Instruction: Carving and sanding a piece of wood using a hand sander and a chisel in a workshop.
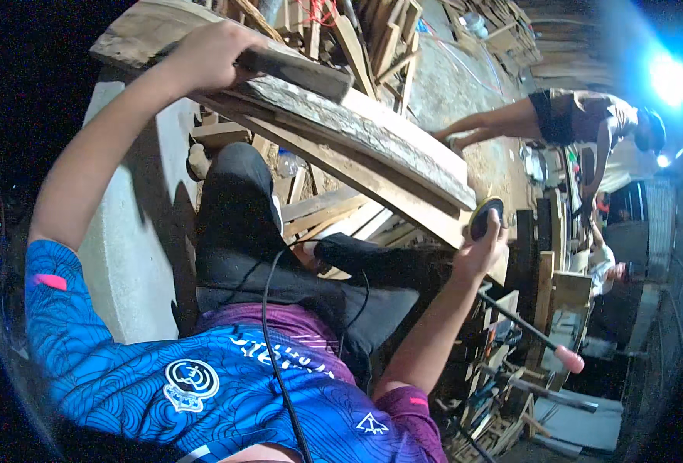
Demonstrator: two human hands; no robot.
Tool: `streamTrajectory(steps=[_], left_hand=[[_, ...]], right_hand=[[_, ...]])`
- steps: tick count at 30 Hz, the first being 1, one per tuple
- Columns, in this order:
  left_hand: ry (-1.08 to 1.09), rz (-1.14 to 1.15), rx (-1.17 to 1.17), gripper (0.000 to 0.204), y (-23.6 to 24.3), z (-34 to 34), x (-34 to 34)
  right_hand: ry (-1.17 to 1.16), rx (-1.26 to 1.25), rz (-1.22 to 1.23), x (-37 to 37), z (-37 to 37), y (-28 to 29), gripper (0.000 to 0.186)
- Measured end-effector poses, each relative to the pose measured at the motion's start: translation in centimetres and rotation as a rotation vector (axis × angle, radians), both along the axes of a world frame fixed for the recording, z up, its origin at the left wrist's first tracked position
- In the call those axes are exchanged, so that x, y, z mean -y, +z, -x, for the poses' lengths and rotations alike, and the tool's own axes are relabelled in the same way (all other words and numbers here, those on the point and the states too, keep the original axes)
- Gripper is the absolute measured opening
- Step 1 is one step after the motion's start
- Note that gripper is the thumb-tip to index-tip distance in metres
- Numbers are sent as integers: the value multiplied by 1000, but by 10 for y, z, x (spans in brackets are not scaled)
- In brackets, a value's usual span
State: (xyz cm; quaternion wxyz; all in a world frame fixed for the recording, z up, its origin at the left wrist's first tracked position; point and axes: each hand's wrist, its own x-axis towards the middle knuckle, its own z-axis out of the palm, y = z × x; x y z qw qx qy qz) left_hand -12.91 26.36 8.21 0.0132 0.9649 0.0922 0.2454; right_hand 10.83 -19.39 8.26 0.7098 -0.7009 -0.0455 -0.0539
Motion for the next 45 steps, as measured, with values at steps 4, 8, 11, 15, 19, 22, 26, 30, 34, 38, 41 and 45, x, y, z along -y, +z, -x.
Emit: streamTrajectory(steps=[4,8,11,15,19,22,26,30,34,38,41,45], left_hand=[[-32,118,-56,37,7,-9,2],[-38,47,-26,39,-3,-3,-8],[-16,102,-83,40,12,-7,4],[-88,27,97,28,0,-4,-4],[-77,36,56,30,0,-4,-5],[-47,8,30,34,3,-7,0],[-7,-104,87,37,-2,-5,4],[14,-35,19,36,-1,-5,4],[14,-87,57,36,-5,-3,-6],[-29,-52,68,34,1,-9,3],[-7,-34,49,35,3,-10,6],[6,-38,29,36,0,1,5]], right_hand=[[-418,78,615,116,-77,-12,63],[-454,-23,1031,165,-111,-37,71],[-457,-188,1186,180,-124,-49,75],[-212,-110,1188,163,-133,-64,83],[-205,-100,1513,160,-137,-72,72],[-195,-69,1492,171,-138,-67,73],[-180,134,1384,144,-117,-47,70],[3,463,1237,79,-69,-21,55],[163,521,1239,23,-28,-15,52],[209,672,1223,0,-3,-25,51],[176,723,1243,-8,11,-25,52],[340,549,852,-39,59,19,42]])
